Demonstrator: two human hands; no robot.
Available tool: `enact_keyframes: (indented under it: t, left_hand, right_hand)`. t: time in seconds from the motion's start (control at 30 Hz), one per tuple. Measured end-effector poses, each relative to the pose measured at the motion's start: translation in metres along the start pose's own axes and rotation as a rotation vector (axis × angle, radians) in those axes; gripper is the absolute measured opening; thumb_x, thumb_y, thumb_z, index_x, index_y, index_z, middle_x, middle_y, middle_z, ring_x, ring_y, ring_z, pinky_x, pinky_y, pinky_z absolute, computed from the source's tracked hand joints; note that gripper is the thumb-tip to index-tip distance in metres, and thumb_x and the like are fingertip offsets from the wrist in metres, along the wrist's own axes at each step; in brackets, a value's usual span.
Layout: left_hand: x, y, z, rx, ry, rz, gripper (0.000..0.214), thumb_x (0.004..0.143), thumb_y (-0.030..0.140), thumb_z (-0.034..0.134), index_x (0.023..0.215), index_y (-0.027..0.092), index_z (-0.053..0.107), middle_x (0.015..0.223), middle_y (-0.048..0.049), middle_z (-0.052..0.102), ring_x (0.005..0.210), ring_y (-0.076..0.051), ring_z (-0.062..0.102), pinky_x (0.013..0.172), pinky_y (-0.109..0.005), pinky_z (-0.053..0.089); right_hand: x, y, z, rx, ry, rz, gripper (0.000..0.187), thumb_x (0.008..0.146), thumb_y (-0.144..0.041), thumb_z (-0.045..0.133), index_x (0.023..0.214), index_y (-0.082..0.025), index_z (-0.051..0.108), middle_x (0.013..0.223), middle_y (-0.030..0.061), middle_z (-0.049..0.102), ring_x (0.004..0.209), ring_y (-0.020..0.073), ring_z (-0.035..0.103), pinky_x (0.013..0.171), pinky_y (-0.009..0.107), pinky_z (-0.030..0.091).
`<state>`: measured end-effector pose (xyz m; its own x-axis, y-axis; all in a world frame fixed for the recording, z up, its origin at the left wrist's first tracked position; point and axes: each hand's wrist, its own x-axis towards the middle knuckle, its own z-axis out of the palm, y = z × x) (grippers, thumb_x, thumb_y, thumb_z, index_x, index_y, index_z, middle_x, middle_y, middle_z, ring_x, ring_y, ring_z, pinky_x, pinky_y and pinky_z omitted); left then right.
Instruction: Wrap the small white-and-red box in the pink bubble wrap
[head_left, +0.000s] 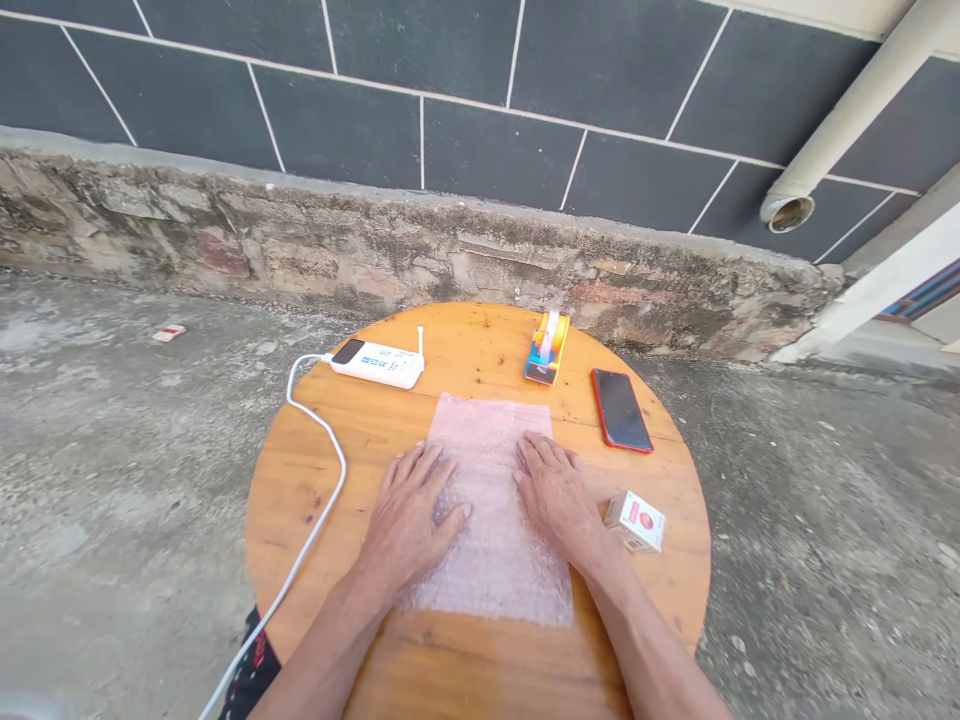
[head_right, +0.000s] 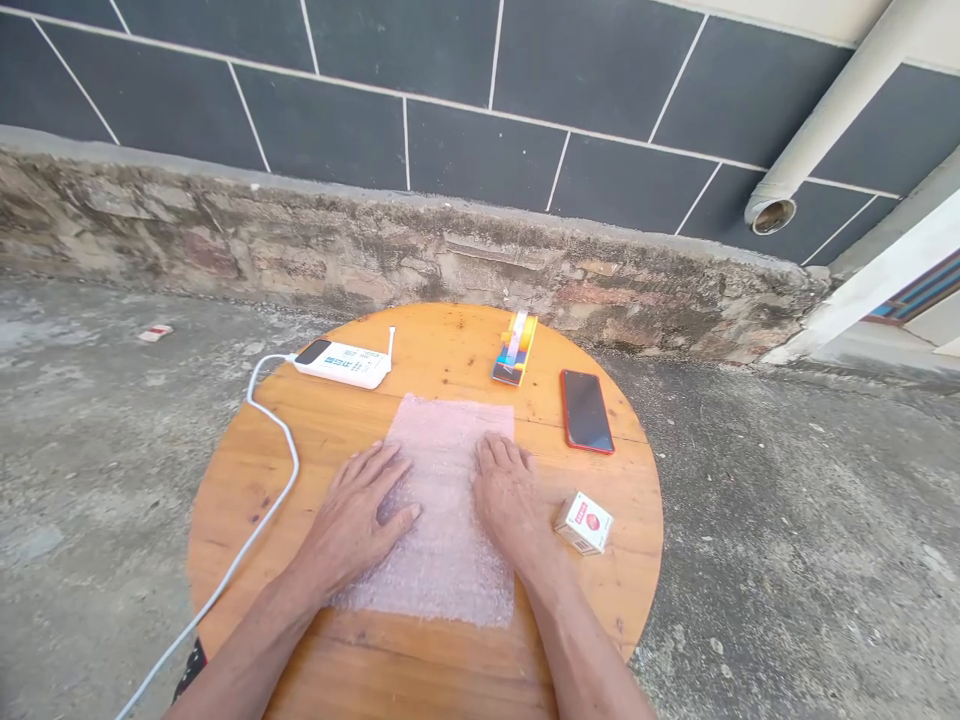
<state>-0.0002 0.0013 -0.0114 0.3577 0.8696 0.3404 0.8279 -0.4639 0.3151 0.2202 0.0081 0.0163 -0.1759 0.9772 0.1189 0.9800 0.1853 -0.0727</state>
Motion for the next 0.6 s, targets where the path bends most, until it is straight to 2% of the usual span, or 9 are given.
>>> enact_keyframes:
  t: [0.13,0.2,0.37,0.43,0.5,0.6]
  left_hand:
    - [0.0,-0.002,0.001,0.012,-0.01,0.005,0.048,0.082,0.038,0.057,0.125,0.017,0.056,0.141,-0.0127,0.048,0.133,-0.034,0.037,0.107,-0.054,0.034]
    - [0.0,-0.002,0.001,0.026,-0.025,0.007,0.049,0.083,0.038,0.056,0.126,0.016,0.055,0.142,-0.0136,0.047,0.133,-0.034,0.037,0.108,-0.054,0.033]
    - [0.001,0.0,-0.001,0.05,-0.041,0.016,0.049,0.085,0.04,0.053,0.127,0.015,0.055,0.143,-0.0142,0.046,0.134,-0.034,0.036,0.108,-0.054,0.033]
    - [0.001,0.0,-0.001,0.053,-0.04,0.015,0.048,0.085,0.04,0.053,0.127,0.015,0.055,0.143,-0.0141,0.046,0.133,-0.034,0.036,0.107,-0.054,0.033]
    - [0.001,0.0,-0.001,0.053,-0.037,0.012,0.048,0.085,0.04,0.053,0.127,0.016,0.055,0.142,-0.0138,0.047,0.133,-0.034,0.036,0.107,-0.054,0.034]
    - [0.001,0.0,0.0,0.047,-0.035,0.017,0.049,0.085,0.041,0.053,0.128,0.017,0.054,0.143,-0.013,0.046,0.133,-0.034,0.036,0.107,-0.054,0.033]
  right_hand:
    - [0.0,0.004,-0.001,-0.015,-0.001,0.067,0.041,0.093,-0.016,0.036,0.13,-0.011,0.052,0.141,0.014,0.048,0.129,0.028,0.042,0.101,0.044,0.034]
    - [-0.002,0.003,-0.003,0.002,0.021,0.065,0.041,0.091,-0.017,0.04,0.129,-0.011,0.052,0.142,0.0148,0.046,0.129,0.0291,0.041,0.101,0.045,0.033]
    - [-0.011,-0.01,-0.01,0.156,-0.019,-0.194,0.054,0.084,-0.033,0.056,0.135,-0.016,0.047,0.146,0.011,0.041,0.132,0.0271,0.036,0.107,0.044,0.029]
    - [-0.012,-0.009,-0.012,0.171,-0.057,-0.227,0.057,0.083,-0.037,0.058,0.135,-0.015,0.047,0.145,0.011,0.042,0.131,0.0271,0.037,0.107,0.044,0.028]
    - [-0.011,-0.003,-0.013,0.15,-0.07,-0.167,0.054,0.084,-0.037,0.058,0.133,-0.015,0.049,0.144,0.012,0.044,0.129,0.0279,0.04,0.106,0.045,0.029]
    - [-0.009,0.006,-0.017,0.094,-0.022,-0.002,0.045,0.086,-0.03,0.054,0.128,-0.013,0.054,0.139,0.0145,0.049,0.126,0.0299,0.043,0.102,0.046,0.032]
